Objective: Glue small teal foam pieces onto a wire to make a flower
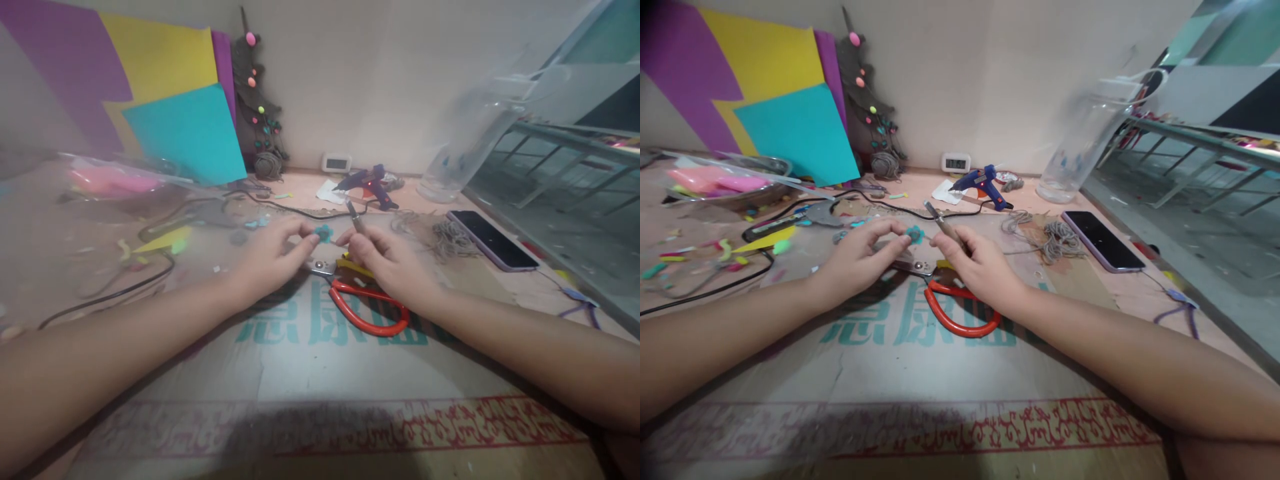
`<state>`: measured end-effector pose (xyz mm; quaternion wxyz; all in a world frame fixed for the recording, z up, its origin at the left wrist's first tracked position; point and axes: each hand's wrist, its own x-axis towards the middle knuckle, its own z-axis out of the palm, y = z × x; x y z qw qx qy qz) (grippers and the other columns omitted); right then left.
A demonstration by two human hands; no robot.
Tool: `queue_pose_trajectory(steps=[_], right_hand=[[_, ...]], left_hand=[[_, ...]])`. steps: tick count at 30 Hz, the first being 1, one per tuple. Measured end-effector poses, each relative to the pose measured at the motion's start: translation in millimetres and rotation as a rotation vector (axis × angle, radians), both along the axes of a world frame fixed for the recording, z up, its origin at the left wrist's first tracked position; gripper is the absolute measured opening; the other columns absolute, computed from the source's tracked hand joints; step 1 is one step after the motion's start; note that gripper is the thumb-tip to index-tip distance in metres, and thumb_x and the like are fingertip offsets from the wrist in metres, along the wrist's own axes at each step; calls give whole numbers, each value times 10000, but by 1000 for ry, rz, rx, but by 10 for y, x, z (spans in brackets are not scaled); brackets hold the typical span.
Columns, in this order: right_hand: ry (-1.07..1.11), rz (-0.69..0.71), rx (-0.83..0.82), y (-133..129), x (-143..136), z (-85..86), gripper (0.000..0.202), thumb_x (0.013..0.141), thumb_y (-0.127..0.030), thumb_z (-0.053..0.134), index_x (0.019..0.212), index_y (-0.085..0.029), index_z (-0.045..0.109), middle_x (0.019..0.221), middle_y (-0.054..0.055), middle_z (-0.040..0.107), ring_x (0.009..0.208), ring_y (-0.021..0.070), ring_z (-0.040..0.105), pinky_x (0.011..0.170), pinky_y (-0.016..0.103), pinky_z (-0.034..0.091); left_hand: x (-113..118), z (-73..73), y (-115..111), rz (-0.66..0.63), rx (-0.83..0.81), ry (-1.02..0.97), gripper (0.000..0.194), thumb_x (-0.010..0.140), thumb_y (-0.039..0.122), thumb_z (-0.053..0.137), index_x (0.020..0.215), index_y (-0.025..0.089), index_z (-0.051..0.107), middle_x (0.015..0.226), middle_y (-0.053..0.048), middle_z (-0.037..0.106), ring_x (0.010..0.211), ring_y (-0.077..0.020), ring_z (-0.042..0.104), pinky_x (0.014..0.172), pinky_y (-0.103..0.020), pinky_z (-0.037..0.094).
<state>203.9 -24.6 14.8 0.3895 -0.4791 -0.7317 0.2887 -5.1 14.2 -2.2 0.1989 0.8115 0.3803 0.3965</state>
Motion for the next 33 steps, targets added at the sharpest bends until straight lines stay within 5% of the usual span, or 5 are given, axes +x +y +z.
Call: queue_pose_trajectory(steps=[8,13,22,29,33], right_hand=[[-286,-77,220,433,379,31,346,952,-284,484,1217,-182,681,1145,96,693,1043,242,614,911,398,472],[-449,-96,293,834,510,26,360,870,-157,554,1207,-144,681,1138,131,704,983,252,646,887,413,503],[-462,50,234,1331,-135,-43,300,837,-112,597,1118,-146,698,1034,84,720,897,202,644,807,332,490],[-322,143,282,1249,-331,85,181,901,-215,558,957,-128,706,960,85,725,865,186,643,801,311,476],[-96,134,153,892,-155,134,446,1011,-422,373,818,-140,661,750,51,675,716,149,624,709,273,487]], left_hand=[[-25,13,75,81,-142,-217,222,950,328,462,782,193,515,766,6,531,770,-166,523,714,-289,392],[9,15,54,74,-185,-181,190,922,353,533,835,190,577,824,-2,609,786,-172,568,728,-287,422],[23,-50,36,-44,15,66,168,927,299,539,828,185,612,872,-23,670,884,-200,611,847,-337,433],[36,-8,22,-31,-39,18,163,920,267,515,807,181,595,846,-33,674,853,-204,617,800,-335,449],[36,-30,55,-3,-92,-48,157,914,280,513,832,180,603,861,-36,668,849,-203,621,760,-315,464]])
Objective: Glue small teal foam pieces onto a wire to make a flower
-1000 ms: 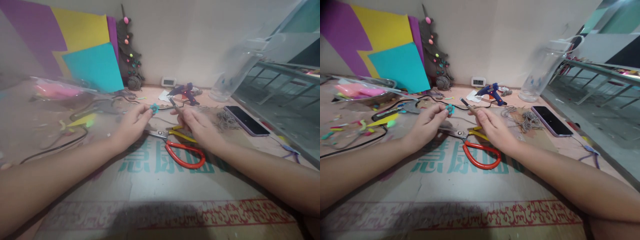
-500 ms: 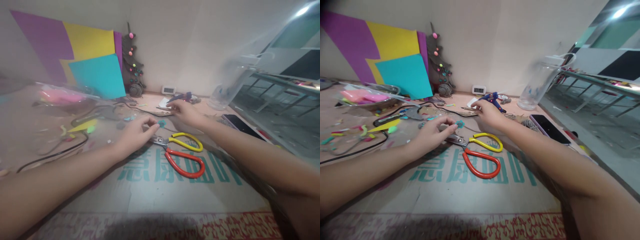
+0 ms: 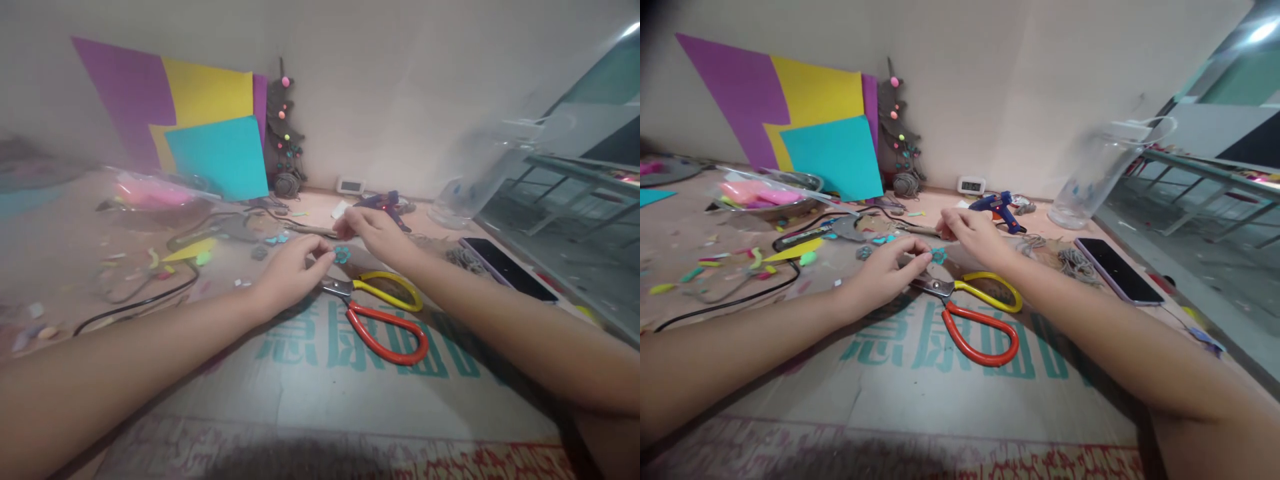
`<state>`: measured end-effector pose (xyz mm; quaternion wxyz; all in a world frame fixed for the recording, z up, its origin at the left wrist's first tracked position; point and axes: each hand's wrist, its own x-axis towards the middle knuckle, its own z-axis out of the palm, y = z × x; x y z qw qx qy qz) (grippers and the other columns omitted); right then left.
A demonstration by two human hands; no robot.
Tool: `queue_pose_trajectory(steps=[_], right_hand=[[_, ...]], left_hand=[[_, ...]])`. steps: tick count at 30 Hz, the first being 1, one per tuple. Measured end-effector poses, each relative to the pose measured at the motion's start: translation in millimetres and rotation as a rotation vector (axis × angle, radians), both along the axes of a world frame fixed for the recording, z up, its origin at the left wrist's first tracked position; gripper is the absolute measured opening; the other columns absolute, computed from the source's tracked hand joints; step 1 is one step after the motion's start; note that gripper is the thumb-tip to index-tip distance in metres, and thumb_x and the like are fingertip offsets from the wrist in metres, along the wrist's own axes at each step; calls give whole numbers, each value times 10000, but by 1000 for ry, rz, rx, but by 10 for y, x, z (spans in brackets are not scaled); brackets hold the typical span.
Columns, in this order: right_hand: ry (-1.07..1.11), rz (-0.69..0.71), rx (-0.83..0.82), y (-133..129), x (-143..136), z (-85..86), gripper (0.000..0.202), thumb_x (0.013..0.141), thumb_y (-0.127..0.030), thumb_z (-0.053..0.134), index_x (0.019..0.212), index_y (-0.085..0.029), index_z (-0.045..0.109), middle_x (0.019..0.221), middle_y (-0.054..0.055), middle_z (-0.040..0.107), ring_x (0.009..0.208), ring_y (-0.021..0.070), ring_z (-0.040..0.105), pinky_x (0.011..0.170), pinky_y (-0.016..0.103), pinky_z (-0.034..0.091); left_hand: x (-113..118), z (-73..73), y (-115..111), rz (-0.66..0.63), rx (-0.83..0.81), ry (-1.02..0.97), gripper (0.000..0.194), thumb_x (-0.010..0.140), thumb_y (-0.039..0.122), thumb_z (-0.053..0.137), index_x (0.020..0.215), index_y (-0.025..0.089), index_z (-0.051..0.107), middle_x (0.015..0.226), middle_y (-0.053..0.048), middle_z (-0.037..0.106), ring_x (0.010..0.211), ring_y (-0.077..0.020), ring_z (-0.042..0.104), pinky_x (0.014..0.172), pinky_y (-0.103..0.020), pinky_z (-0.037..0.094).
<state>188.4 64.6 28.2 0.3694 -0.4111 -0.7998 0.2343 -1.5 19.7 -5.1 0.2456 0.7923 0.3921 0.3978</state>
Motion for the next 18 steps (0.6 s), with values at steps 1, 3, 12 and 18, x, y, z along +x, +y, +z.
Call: queue_pose_trajectory(steps=[1,3,12,18], right_hand=[[10,3,-13,-108,38,-5,448,1007,-437,386,807,-142,658,735,45,664,704,144,618,703,266,488],[13,-16,-40,-306,90,-32,395,993,-430,436,815,-154,655,747,33,662,723,141,623,697,256,495],[244,-4,-376,-539,111,-189,261,892,-439,616,812,-193,581,726,13,704,712,188,721,681,320,577],[212,-39,-367,-558,91,-178,286,854,-454,656,839,-173,607,726,13,704,681,161,708,652,275,556]], left_hand=[[0,-1,4,-1,-3,2,158,913,282,514,829,181,603,857,-34,667,844,-202,620,751,-312,464],[1,3,5,-6,-4,15,167,912,287,515,810,183,598,841,-30,665,825,-200,618,730,-305,463],[-12,24,-6,17,-37,45,199,906,332,519,792,190,601,795,-24,653,782,-194,614,688,-287,456],[-31,18,5,-16,-12,48,248,936,351,504,781,187,605,800,-25,654,796,-193,612,724,-293,446]])
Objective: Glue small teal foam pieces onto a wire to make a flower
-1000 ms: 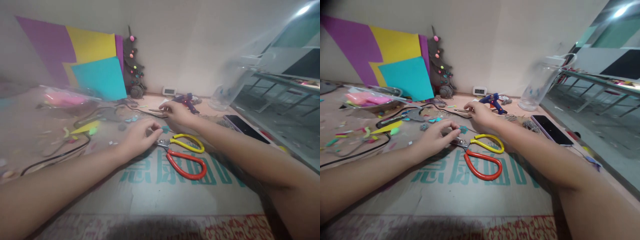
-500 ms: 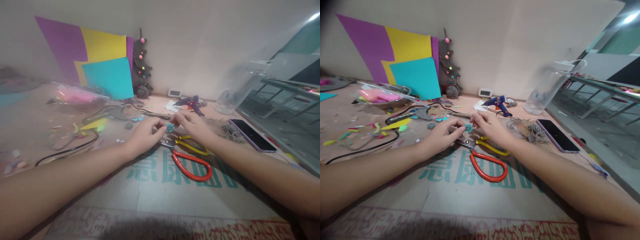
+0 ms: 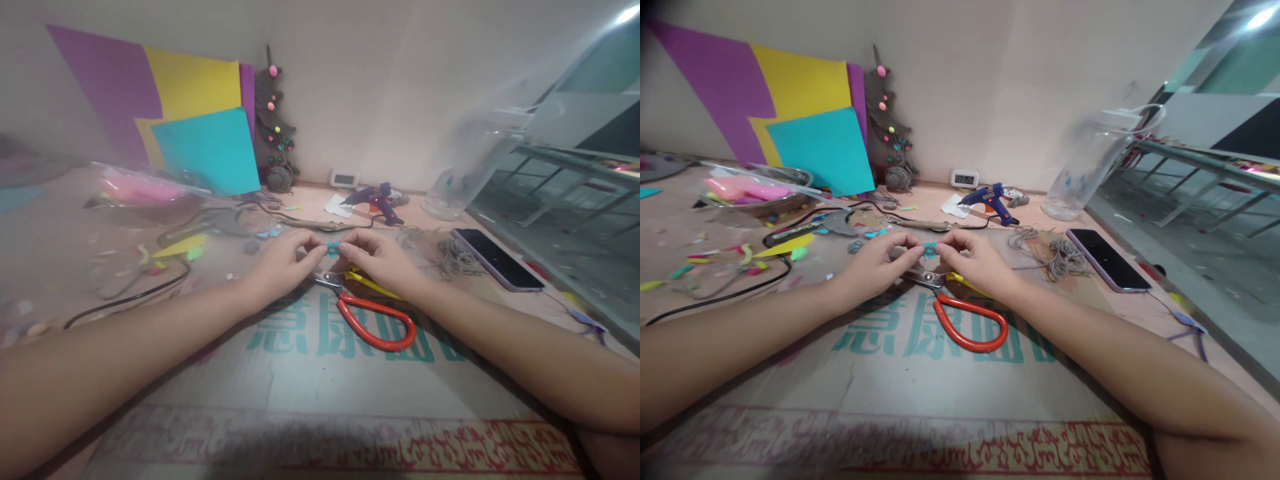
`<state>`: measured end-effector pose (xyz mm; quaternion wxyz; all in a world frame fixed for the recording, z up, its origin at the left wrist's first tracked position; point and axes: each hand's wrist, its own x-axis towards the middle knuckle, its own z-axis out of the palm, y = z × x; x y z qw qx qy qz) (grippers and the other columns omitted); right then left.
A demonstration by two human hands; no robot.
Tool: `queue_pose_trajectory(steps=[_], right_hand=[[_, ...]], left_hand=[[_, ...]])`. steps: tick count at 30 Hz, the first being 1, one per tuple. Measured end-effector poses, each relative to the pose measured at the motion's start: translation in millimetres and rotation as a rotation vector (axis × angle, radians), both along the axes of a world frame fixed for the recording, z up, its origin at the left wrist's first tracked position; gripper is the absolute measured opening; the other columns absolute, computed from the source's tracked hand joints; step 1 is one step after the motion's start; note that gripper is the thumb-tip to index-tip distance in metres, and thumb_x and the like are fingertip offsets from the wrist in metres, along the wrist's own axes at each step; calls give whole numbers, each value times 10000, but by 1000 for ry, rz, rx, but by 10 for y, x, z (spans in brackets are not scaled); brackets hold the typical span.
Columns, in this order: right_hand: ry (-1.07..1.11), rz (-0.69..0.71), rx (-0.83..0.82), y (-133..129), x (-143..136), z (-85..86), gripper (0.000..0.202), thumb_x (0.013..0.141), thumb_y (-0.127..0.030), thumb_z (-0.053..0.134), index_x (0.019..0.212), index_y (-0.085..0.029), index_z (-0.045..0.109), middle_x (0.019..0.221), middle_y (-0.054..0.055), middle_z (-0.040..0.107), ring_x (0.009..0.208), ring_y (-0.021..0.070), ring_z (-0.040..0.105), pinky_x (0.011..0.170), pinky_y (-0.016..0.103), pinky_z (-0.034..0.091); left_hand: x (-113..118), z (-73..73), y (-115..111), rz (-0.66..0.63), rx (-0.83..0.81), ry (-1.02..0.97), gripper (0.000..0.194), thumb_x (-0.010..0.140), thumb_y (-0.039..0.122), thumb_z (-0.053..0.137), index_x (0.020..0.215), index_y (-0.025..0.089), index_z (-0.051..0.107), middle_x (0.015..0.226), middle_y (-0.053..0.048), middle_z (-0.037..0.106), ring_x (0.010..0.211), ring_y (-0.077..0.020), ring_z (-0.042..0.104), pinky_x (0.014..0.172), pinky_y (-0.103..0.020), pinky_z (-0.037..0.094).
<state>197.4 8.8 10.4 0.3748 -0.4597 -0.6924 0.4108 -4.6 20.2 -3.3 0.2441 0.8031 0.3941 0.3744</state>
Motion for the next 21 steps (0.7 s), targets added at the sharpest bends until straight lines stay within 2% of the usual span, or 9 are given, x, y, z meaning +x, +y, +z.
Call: queue_pose_trajectory(steps=[4,7,10,14,17,19,21], right_hand=[[-24,-15,40,-5,-8,0,291,859,-460,649,824,-174,602,731,16,705,686,164,709,647,276,550],[-58,-11,57,-13,-5,11,297,863,-469,645,825,-176,607,738,14,702,680,163,703,636,277,549],[-91,-20,150,4,16,12,270,915,-438,579,849,-179,618,787,23,695,735,163,690,676,291,549],[-288,-94,374,91,62,-48,195,897,-319,617,1023,-174,650,969,63,693,878,182,651,789,328,527],[-472,-40,464,169,73,-113,357,837,-309,705,1159,-170,636,1063,95,669,908,206,621,826,366,507],[-579,6,491,210,60,-134,330,843,-306,705,1139,-170,658,1045,98,657,901,211,608,830,369,489],[-646,36,500,240,38,-129,184,870,-269,667,1026,-174,692,976,83,646,862,196,600,798,340,472]], left_hand=[[-1,0,5,-18,24,0,323,973,393,445,798,185,619,839,-33,669,839,-200,616,760,-305,441],[2,10,-2,3,-31,-16,247,919,395,542,833,184,639,857,-33,681,842,-206,625,755,-305,456],[-9,12,6,71,-76,-136,209,899,387,565,875,190,632,886,-29,681,842,-200,625,752,-300,474],[-31,-2,54,151,-123,-327,222,886,413,584,874,192,608,872,-27,658,842,-194,628,735,-289,488],[-25,0,74,148,-192,-367,234,849,417,633,864,185,604,853,-34,664,826,-196,635,726,-294,502],[-13,2,77,136,-214,-374,246,824,416,664,859,180,603,848,-41,674,811,-194,637,728,-302,512],[-5,-6,82,115,-224,-371,250,810,407,681,854,174,603,850,-48,685,806,-192,642,733,-309,517]])
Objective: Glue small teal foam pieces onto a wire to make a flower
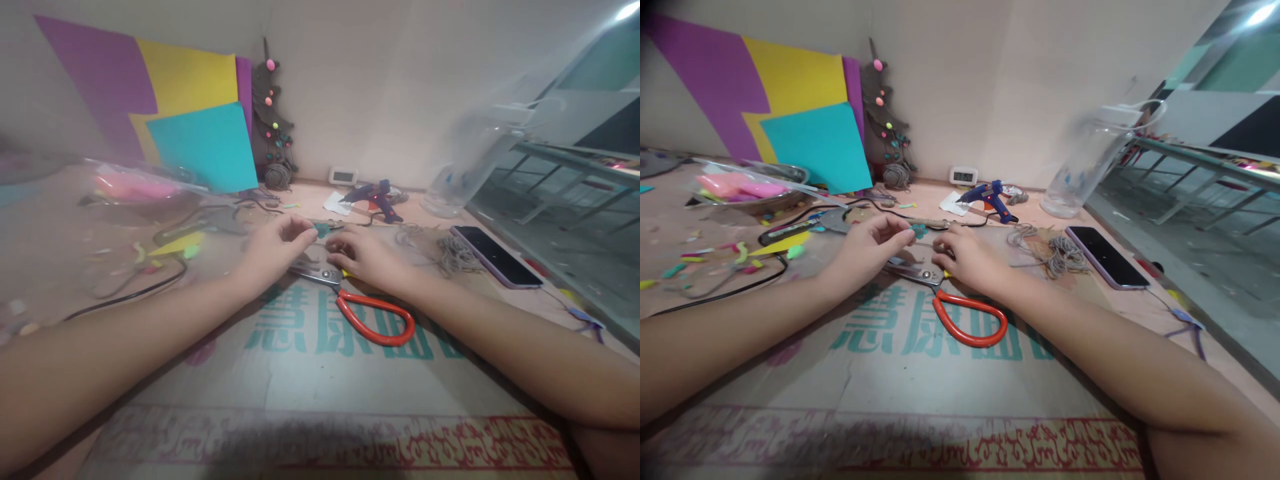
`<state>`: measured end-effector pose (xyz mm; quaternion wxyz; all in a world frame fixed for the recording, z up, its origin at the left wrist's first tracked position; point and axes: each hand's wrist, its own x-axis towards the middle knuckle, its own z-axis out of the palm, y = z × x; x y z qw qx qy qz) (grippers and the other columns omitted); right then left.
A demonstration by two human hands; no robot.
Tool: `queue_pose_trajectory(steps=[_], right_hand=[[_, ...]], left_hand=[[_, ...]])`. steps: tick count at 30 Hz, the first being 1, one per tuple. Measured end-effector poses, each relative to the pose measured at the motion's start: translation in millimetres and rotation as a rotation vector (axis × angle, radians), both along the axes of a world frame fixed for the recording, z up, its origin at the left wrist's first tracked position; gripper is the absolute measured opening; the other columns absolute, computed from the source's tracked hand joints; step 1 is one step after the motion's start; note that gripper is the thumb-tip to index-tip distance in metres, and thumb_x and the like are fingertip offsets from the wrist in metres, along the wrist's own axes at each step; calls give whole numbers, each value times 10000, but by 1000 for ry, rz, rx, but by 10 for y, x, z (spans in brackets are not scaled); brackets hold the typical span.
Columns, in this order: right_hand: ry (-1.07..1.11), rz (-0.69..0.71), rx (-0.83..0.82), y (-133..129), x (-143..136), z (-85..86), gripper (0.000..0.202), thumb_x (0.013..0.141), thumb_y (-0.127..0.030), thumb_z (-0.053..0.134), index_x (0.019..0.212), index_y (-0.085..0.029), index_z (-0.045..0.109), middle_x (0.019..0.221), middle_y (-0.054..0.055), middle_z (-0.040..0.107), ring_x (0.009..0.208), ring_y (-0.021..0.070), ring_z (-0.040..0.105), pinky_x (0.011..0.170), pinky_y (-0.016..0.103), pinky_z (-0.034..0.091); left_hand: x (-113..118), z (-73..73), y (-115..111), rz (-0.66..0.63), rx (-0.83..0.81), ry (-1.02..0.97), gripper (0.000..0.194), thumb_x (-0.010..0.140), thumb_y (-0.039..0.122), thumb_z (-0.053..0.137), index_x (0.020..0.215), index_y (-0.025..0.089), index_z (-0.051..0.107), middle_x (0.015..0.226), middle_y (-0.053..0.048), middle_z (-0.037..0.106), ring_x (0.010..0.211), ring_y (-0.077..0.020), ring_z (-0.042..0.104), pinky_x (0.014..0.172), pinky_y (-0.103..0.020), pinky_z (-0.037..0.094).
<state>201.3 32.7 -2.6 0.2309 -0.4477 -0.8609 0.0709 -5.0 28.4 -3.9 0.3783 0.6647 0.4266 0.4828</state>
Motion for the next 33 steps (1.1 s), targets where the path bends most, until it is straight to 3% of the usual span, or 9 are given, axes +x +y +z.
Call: queue_pose_trajectory(steps=[2,6,11,20,26,33], right_hand=[[-32,3,-4,17,-21,19,71,880,-211,630,897,-176,689,898,61,635,795,172,585,738,302,450],[-1,-27,-12,8,-26,37,87,873,-152,576,802,-174,620,808,38,635,735,158,565,672,275,416],[186,-94,-65,-47,11,8,125,945,-200,428,941,-201,553,828,35,680,730,162,621,654,273,447],[284,17,80,-36,14,6,298,888,-105,494,1152,-184,607,929,59,723,891,192,690,848,350,518],[377,69,172,-93,12,34,205,921,-198,557,1104,-209,647,1032,65,745,928,192,724,861,352,553],[373,58,253,-153,4,70,191,915,-194,585,1083,-213,672,998,61,757,917,190,723,855,347,560]], left_hand=[[0,-19,13,-42,-5,-6,246,814,397,682,866,170,604,872,-53,697,810,-187,652,741,-310,519],[-15,-55,43,-89,-12,-29,249,824,392,688,902,169,609,915,-58,712,834,-184,670,760,-312,526],[-20,-16,25,-65,-47,-49,233,841,398,658,859,174,595,860,-48,717,806,-188,681,746,-310,528],[-41,-21,20,-86,-28,-4,234,875,418,614,862,184,611,834,-34,707,774,-187,683,687,-286,527],[-20,-71,-18,-213,-21,102,233,886,417,604,837,190,601,912,-52,728,822,-199,690,731,-303,535],[-29,-76,-7,-247,-2,186,224,887,401,601,870,185,655,810,-20,696,721,-163,635,642,-261,488]])
